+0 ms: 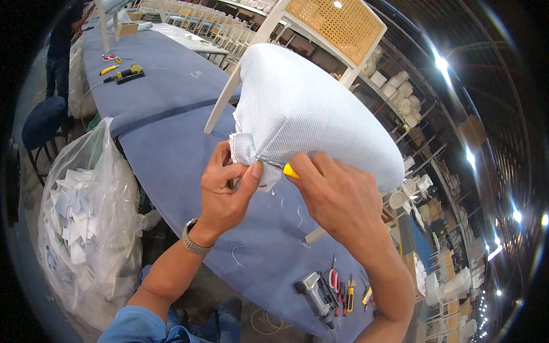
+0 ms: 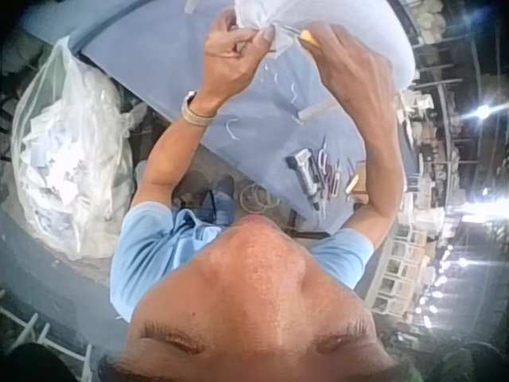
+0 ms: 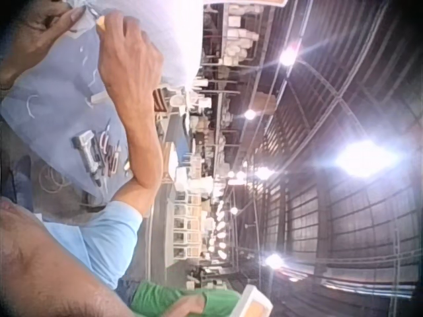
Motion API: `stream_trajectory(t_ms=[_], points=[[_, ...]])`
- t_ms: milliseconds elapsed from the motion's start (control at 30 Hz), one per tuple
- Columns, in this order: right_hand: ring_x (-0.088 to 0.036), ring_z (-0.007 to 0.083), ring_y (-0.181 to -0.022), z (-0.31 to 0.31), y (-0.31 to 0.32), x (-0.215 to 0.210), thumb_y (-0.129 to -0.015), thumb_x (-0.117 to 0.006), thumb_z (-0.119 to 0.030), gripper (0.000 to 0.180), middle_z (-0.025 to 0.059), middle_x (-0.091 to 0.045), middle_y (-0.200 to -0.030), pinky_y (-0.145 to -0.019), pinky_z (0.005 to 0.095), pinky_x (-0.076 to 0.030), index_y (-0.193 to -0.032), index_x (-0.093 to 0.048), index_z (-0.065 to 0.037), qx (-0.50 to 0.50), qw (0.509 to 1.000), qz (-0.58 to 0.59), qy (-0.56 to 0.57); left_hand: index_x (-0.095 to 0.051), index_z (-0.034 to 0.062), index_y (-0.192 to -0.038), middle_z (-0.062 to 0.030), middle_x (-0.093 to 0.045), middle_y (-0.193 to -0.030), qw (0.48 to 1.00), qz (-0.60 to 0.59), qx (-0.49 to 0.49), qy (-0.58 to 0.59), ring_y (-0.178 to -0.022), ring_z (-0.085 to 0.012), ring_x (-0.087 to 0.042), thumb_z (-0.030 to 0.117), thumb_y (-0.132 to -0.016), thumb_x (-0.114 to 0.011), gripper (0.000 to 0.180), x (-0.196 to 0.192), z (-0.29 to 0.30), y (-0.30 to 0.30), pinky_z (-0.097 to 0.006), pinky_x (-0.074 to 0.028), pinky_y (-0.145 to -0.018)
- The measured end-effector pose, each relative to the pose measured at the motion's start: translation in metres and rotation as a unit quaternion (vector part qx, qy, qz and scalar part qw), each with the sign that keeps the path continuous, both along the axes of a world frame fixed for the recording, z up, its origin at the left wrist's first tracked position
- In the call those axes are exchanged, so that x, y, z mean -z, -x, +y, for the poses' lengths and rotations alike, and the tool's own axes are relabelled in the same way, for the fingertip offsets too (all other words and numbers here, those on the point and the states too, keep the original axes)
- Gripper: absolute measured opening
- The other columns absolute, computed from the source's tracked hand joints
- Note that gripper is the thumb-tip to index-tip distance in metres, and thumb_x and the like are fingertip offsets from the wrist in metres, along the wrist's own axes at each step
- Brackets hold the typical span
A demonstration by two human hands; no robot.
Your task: The person staples white fabric onto a chair seat using a staple gun, then trims excess fabric with scissors and a utility knife. They adjust the fabric and continue stapling around the edges of the seat.
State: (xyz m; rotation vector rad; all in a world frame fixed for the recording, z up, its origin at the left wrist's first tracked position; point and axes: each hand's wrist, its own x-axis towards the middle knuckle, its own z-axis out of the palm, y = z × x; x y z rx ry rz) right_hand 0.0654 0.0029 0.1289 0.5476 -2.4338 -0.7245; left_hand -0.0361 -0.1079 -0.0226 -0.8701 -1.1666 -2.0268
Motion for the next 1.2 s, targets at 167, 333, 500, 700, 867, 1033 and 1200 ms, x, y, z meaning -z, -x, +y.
stream_trajectory(t_ms=[167,333,500,700,867,1033,1200], points=[[-0.063,0.0201,-0.064,0.002,0.001,0.001,-0.092,-0.065,-0.023,0.014,0.0025,-0.056,-0.075,-0.052,0.0354,-0.047,-0.094,-0.055,-0.013,-0.003,1.000,0.006,0.000,-0.071,-0.0010,-0.075,-0.0200,-0.059,-0.110,1.000,-0.003,0.004,-0.013,-0.092,-0.0234,-0.058,0.012,-0.089,-0.073,0.019,-0.001,0.002,0.002,-0.032,-0.046,-0.077],[-0.064,0.0216,-0.063,0.007,0.006,-0.003,-0.094,-0.061,-0.021,0.011,0.0032,-0.056,-0.075,-0.052,0.0365,-0.047,-0.095,-0.055,-0.012,0.004,1.000,0.003,-0.013,-0.071,-0.0014,-0.075,-0.0185,-0.058,-0.108,1.000,0.002,-0.006,0.004,-0.091,-0.0218,-0.057,0.013,-0.089,-0.073,0.020,-0.005,0.000,0.006,-0.032,-0.045,-0.078],[-0.064,0.0227,-0.062,0.014,0.010,-0.002,-0.094,-0.060,-0.021,0.012,0.0037,-0.054,-0.074,-0.051,0.0371,-0.047,-0.095,-0.053,-0.012,-0.005,1.000,-0.006,-0.015,-0.072,-0.0026,-0.078,-0.0174,-0.057,-0.108,1.000,-0.002,-0.002,0.018,-0.093,-0.0207,-0.057,0.011,-0.090,-0.073,0.018,-0.003,0.000,0.005,-0.031,-0.045,-0.079],[-0.064,0.0240,-0.059,0.019,0.012,-0.004,-0.095,-0.059,-0.024,0.013,0.0043,-0.055,-0.073,-0.049,0.0371,-0.047,-0.096,-0.052,-0.013,-0.016,1.000,-0.020,-0.007,-0.074,-0.0034,-0.082,-0.0167,-0.057,-0.110,1.000,0.010,0.000,0.014,-0.096,-0.0207,-0.059,0.009,-0.090,-0.073,0.015,-0.002,0.001,0.007,-0.032,-0.048,-0.081],[-0.065,0.0241,-0.059,0.024,0.013,-0.004,-0.095,-0.059,-0.023,0.012,0.0041,-0.057,-0.073,-0.049,0.0371,-0.047,-0.098,-0.052,-0.013,-0.010,1.000,-0.025,-0.002,-0.075,-0.0036,-0.083,-0.0172,-0.057,-0.112,0.999,0.007,-0.009,0.033,-0.098,-0.0211,-0.059,0.009,-0.090,-0.073,0.014,-0.001,0.000,0.007,-0.033,-0.049,-0.083],[-0.065,0.0240,-0.060,0.027,0.012,-0.002,-0.095,-0.058,-0.021,0.010,0.0046,-0.057,-0.074,-0.048,0.0375,-0.047,-0.099,-0.053,-0.013,-0.004,1.000,-0.026,0.000,-0.075,-0.0039,-0.083,-0.0181,-0.057,-0.115,0.999,0.013,-0.013,0.031,-0.101,-0.0223,-0.060,0.010,-0.090,-0.073,0.016,0.003,0.000,0.009,-0.033,-0.049,-0.085],[-0.065,0.0243,-0.060,0.029,0.013,-0.001,-0.094,-0.058,-0.020,0.010,0.0050,-0.057,-0.075,-0.048,0.0375,-0.047,-0.100,-0.053,-0.013,-0.008,1.000,-0.023,0.002,-0.074,-0.0044,-0.084,-0.0176,-0.057,-0.115,0.999,0.019,-0.018,0.028,-0.102,-0.0223,-0.060,0.011,-0.090,-0.074,0.017,0.004,0.001,0.010,-0.033,-0.049,-0.086]])
